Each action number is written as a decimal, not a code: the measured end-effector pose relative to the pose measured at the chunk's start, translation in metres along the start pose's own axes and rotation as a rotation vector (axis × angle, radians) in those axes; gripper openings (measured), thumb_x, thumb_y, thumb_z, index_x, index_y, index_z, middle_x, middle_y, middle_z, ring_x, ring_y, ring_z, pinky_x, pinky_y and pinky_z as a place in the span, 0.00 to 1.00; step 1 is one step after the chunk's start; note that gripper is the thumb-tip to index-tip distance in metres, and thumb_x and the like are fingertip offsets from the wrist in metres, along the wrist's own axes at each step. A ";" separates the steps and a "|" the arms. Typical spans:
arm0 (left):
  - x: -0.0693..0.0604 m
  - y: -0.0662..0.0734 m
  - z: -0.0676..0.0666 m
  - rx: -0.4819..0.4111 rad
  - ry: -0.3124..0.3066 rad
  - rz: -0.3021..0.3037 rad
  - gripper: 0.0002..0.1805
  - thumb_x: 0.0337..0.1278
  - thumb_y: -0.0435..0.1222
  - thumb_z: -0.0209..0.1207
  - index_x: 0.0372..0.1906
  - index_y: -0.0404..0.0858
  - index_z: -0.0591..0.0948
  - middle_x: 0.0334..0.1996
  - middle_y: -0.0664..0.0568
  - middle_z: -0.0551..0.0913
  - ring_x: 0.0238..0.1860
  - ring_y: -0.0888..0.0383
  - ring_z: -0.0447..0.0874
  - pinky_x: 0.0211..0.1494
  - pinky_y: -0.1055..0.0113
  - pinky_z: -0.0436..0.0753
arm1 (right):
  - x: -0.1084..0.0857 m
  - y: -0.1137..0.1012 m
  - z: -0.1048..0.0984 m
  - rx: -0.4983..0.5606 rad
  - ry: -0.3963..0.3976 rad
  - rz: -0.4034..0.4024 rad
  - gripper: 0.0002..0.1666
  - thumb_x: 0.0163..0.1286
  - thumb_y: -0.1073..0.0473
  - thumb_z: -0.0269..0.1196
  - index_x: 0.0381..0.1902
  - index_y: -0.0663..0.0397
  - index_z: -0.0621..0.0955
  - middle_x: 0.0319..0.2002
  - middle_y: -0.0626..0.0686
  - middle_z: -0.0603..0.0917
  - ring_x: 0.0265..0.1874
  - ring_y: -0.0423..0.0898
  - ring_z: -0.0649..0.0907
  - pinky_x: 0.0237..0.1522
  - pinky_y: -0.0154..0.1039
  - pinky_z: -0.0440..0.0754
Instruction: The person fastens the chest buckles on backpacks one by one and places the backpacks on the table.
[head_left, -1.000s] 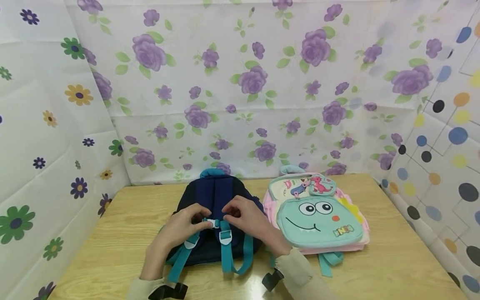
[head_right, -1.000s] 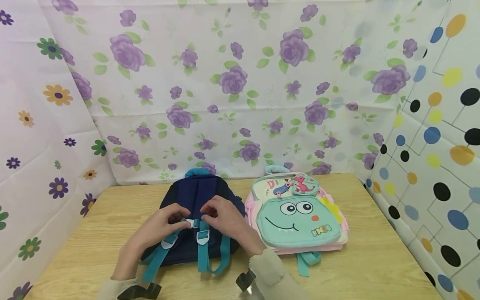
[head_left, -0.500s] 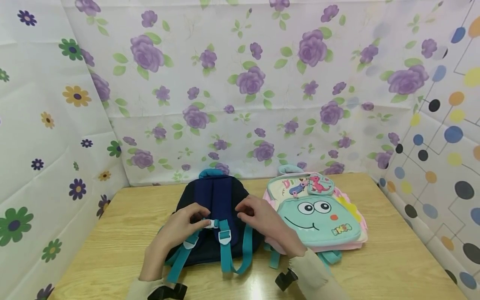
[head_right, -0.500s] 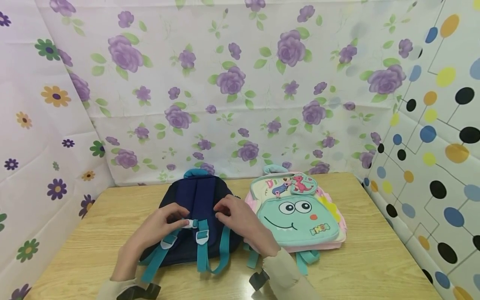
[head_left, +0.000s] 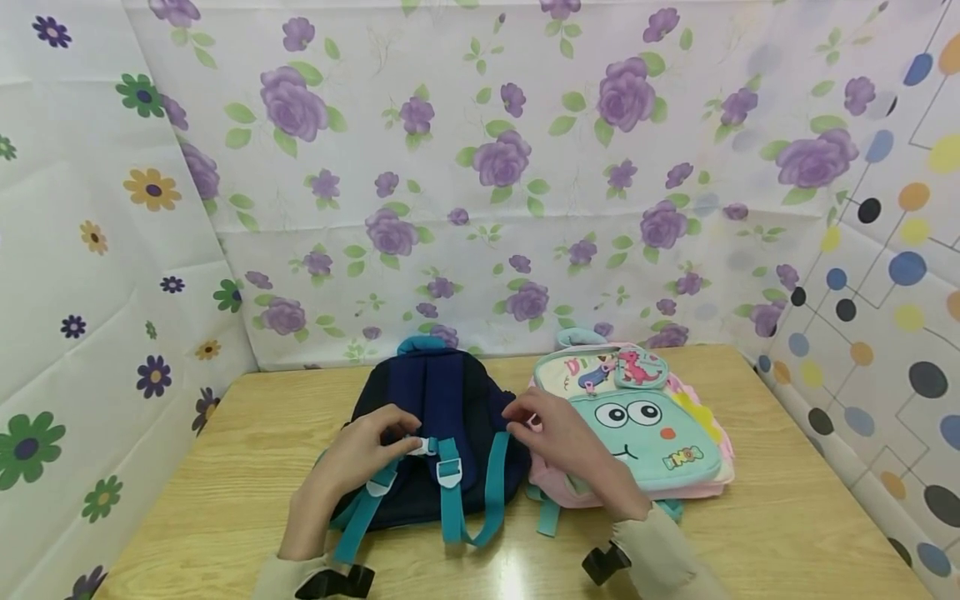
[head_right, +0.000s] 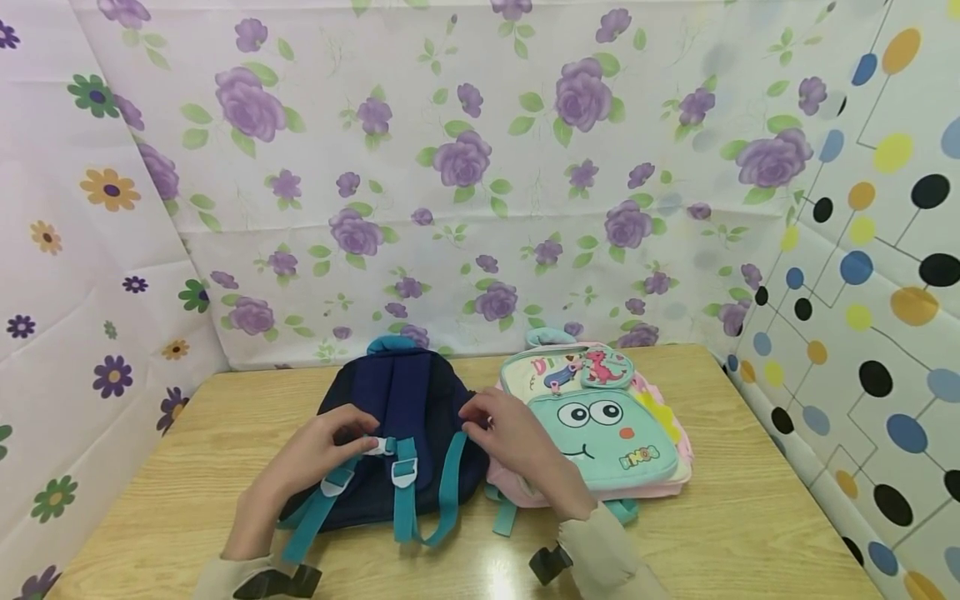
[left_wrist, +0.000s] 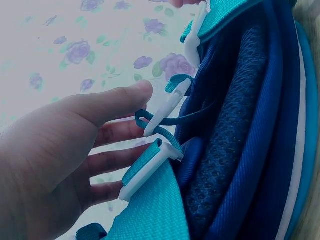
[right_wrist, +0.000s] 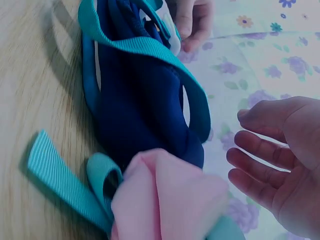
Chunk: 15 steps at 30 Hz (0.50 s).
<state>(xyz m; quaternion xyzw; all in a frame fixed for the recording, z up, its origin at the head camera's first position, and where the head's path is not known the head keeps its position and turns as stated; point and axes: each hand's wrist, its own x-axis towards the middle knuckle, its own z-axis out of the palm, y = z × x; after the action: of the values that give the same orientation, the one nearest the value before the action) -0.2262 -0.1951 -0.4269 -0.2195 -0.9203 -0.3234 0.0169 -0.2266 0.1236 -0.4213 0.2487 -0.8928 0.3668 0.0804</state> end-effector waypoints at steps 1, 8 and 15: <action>0.000 0.000 0.000 0.004 0.002 0.002 0.14 0.63 0.48 0.64 0.50 0.50 0.83 0.44 0.60 0.84 0.42 0.64 0.81 0.44 0.67 0.81 | -0.001 0.001 -0.002 0.000 0.002 0.003 0.08 0.68 0.60 0.65 0.45 0.51 0.85 0.39 0.43 0.84 0.39 0.39 0.82 0.46 0.42 0.84; 0.000 0.001 0.000 0.015 0.009 0.008 0.13 0.63 0.47 0.64 0.50 0.50 0.83 0.44 0.60 0.84 0.42 0.65 0.80 0.45 0.67 0.81 | -0.010 0.006 -0.013 -0.008 0.007 0.014 0.08 0.68 0.59 0.66 0.45 0.49 0.85 0.41 0.44 0.84 0.42 0.40 0.84 0.47 0.43 0.84; -0.001 0.003 0.000 -0.002 0.003 0.008 0.13 0.63 0.47 0.64 0.50 0.50 0.83 0.44 0.59 0.84 0.43 0.65 0.81 0.45 0.66 0.81 | -0.018 0.009 -0.018 -0.002 0.014 0.019 0.10 0.69 0.59 0.66 0.46 0.51 0.85 0.40 0.45 0.84 0.41 0.40 0.84 0.47 0.45 0.84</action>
<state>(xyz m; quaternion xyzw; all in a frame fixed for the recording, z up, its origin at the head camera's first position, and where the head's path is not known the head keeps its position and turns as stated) -0.2242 -0.1938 -0.4255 -0.2225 -0.9191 -0.3247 0.0193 -0.2159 0.1485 -0.4202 0.2374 -0.8951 0.3681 0.0833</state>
